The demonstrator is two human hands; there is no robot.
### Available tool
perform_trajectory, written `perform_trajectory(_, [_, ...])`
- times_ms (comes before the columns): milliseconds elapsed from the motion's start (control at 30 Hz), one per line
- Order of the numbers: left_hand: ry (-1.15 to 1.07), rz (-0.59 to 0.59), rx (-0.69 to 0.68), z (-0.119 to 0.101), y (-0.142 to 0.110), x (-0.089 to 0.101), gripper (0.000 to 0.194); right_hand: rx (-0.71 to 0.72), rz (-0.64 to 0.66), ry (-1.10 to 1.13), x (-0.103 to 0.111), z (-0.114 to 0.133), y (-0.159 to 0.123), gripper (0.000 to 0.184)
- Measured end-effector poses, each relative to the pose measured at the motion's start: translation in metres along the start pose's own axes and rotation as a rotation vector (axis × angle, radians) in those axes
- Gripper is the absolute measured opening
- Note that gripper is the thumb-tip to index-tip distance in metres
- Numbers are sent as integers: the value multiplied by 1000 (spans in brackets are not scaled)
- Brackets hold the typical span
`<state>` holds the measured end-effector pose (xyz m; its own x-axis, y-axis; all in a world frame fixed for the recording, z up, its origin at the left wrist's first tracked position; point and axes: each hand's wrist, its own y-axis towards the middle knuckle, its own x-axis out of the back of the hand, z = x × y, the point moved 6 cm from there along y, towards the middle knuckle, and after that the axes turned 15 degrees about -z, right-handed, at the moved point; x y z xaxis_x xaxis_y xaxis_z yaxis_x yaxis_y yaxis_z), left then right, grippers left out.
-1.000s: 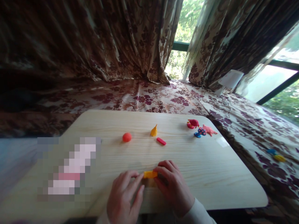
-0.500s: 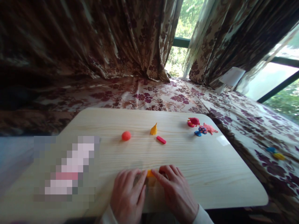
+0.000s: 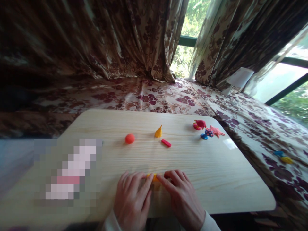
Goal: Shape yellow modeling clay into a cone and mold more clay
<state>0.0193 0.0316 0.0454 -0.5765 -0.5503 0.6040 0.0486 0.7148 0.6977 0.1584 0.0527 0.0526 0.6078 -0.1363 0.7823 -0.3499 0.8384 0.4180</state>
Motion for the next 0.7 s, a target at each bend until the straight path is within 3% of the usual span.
perform_trajectory(367, [59, -11, -27, -5, 2, -7, 34, -10, -26, 1, -3, -2, 0, 62])
perform_trajectory(700, [18, 5, 10, 2, 2, 5, 32, -27, -14, 31, 5, -2, -1, 55])
